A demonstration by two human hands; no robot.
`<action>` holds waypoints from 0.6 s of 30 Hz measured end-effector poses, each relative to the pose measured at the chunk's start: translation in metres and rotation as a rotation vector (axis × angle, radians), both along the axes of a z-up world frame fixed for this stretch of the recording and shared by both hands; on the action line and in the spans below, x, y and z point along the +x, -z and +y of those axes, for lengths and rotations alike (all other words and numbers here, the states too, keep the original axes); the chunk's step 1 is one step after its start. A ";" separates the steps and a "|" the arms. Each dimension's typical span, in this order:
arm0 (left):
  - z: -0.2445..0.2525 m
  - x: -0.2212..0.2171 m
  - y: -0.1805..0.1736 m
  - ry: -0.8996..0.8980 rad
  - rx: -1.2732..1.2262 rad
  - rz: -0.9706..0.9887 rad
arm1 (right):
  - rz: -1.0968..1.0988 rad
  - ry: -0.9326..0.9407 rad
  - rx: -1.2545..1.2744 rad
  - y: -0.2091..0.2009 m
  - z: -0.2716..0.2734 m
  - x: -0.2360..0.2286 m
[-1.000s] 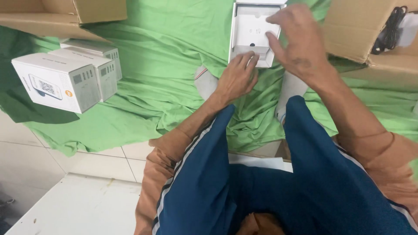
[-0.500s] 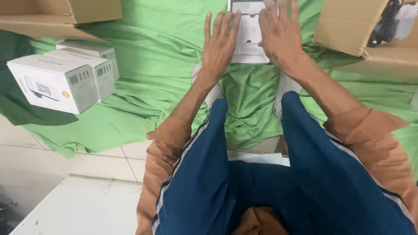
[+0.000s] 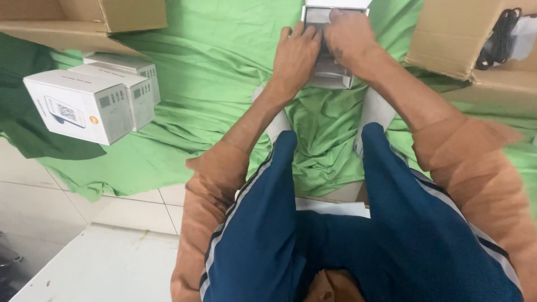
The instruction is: The person unpacks and organizes electronic devices from their white boxes and cardboard shipping boxes while sitting on a cloth on the floor.
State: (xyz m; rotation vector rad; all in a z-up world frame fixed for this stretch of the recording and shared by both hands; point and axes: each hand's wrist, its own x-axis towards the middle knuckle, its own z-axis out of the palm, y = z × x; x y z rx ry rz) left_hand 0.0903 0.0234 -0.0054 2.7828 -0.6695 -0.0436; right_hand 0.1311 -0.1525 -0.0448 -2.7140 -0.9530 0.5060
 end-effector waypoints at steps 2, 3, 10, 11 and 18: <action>-0.005 0.012 0.023 -0.022 0.216 0.126 | -0.069 -0.053 -0.163 0.019 0.016 -0.005; -0.003 0.013 0.035 -0.021 0.217 0.131 | -0.065 -0.053 -0.161 0.024 0.019 -0.012; -0.006 0.006 0.093 -0.096 0.224 0.180 | -0.165 0.106 -0.021 0.016 0.011 -0.032; -0.007 0.010 0.095 -0.090 0.215 0.184 | -0.108 0.105 0.061 0.013 0.005 -0.030; -0.013 -0.001 0.076 -0.146 0.208 0.117 | -0.004 0.146 0.142 0.017 0.007 -0.036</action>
